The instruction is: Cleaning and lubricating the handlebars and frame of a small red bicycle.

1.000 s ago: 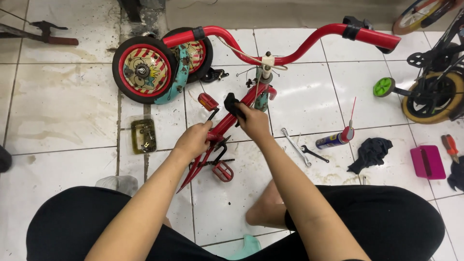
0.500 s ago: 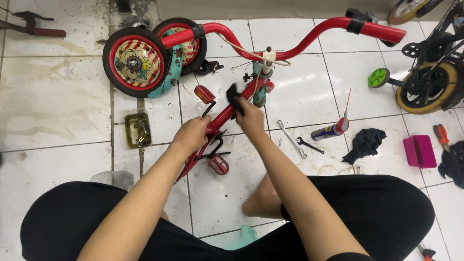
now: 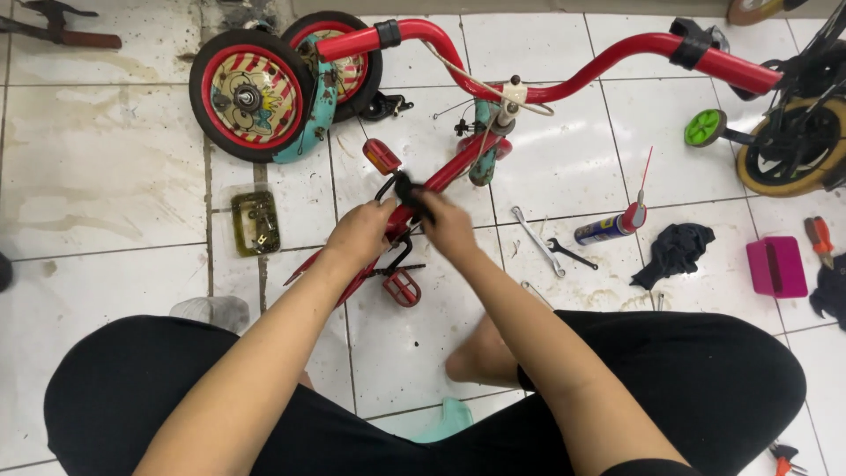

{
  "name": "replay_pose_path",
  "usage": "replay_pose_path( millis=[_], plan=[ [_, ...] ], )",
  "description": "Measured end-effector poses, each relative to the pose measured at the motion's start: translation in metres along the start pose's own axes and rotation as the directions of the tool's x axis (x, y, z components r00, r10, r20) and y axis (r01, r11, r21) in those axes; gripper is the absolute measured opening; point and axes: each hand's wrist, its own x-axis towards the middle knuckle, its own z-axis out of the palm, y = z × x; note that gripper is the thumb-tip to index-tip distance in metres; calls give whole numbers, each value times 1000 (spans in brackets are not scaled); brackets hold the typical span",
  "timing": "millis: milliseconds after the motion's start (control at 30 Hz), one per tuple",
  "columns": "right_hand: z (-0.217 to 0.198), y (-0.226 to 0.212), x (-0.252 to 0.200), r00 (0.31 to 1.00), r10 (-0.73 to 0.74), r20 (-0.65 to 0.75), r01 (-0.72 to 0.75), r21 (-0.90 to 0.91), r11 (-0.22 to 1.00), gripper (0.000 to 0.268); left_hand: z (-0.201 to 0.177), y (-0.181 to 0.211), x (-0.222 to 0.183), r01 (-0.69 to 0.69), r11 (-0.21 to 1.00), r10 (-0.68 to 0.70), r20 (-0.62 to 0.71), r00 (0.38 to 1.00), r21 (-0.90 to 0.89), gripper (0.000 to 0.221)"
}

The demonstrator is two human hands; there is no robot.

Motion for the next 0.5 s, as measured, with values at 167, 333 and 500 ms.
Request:
replay_pose_path(
  millis=[167, 333, 500],
  plan=[
    [-29, 16, 19, 968, -131, 212, 161, -131, 978, 45, -3, 4, -2, 17, 1000, -17, 0, 1000, -11, 38],
    [-35, 34, 22, 1000, -26, 10, 28, -186, 982, 40, 1, -1, -2, 21, 999, -20, -17, 1000, 26, 42],
    [-2, -4, -13, 962, -104, 253, 127, -74, 989, 41, 15, -2, 6, 3, 999, -4, 4, 1000, 45, 44]
  ],
)
